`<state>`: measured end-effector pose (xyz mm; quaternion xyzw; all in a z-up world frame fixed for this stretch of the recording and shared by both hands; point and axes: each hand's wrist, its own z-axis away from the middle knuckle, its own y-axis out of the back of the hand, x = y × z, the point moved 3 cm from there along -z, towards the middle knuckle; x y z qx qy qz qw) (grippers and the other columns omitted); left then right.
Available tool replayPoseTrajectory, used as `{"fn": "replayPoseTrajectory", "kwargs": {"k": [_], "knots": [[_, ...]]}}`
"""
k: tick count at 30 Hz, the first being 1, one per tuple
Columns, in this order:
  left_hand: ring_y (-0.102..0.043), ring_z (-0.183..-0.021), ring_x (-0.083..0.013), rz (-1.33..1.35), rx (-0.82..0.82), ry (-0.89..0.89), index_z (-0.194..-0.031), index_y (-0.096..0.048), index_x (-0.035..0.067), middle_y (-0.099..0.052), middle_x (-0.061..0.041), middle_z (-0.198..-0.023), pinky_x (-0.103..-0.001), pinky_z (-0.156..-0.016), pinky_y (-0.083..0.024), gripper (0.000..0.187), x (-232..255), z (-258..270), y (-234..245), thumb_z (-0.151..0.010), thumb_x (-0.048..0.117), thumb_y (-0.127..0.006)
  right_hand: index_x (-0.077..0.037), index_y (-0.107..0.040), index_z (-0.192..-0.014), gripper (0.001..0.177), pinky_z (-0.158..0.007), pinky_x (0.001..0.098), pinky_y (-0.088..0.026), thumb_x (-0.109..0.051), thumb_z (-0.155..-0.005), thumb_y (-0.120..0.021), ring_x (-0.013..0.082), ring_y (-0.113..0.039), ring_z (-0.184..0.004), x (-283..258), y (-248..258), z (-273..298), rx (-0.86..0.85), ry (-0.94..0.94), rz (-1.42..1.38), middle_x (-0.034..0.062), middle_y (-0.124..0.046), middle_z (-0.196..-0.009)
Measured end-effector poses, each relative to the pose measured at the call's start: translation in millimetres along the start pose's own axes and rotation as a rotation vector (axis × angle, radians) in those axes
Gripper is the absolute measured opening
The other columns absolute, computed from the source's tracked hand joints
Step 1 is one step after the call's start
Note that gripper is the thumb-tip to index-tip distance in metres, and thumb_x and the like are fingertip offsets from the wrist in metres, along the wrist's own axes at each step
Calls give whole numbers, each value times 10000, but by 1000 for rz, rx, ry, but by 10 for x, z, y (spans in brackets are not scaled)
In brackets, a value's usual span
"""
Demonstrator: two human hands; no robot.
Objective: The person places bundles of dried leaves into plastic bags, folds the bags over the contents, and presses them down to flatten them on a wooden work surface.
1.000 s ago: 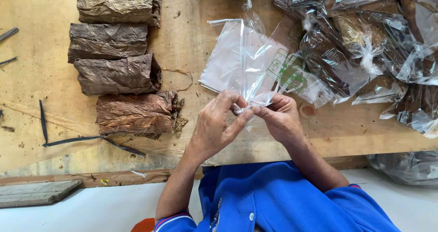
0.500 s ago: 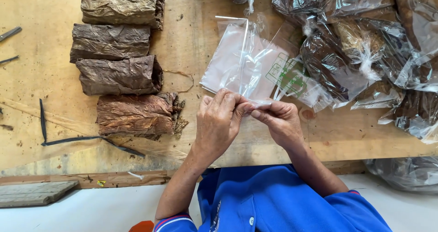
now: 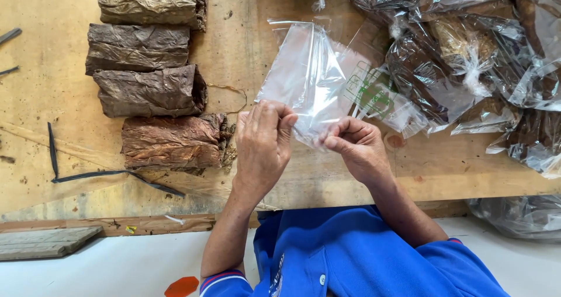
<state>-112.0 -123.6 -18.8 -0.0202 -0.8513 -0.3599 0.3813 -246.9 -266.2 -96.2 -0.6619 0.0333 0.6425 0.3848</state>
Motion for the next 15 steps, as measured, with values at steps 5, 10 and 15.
{"fn": "replayPoseTrajectory", "kwargs": {"k": [5, 10, 15], "knots": [[-613, -772, -268, -48, 93, 105, -1031, -546, 121, -509, -34, -831, -365, -765, -441, 163, -208, 15, 92, -1111, 263, -536, 51, -530, -923, 132, -885, 391, -588, 50, -931, -662, 288, -688, -956, -106, 230, 18, -68, 94, -243, 294, -616, -1028], [-625, -813, -173, 635, -3, 399, -1108, -547, 80, -593, -41, -831, -327, -800, -506, 174, -27, 114, -54, -1064, 243, -589, -4, -486, -920, 201, -963, 384, -552, 4, -944, -686, 302, -687, -1074, -101, 181, 89, -119, 162, -186, 275, -688, -1061], [-691, -812, -164, 655, -80, 371, -1118, -560, 85, -676, -49, -850, -284, -738, -536, 584, -46, 229, -229, -741, 305, -949, 5, -514, -889, 249, -929, 402, -526, 70, -843, -750, 316, -631, -1017, -6, 250, 138, -86, 269, 1, 274, -685, -980]]}}
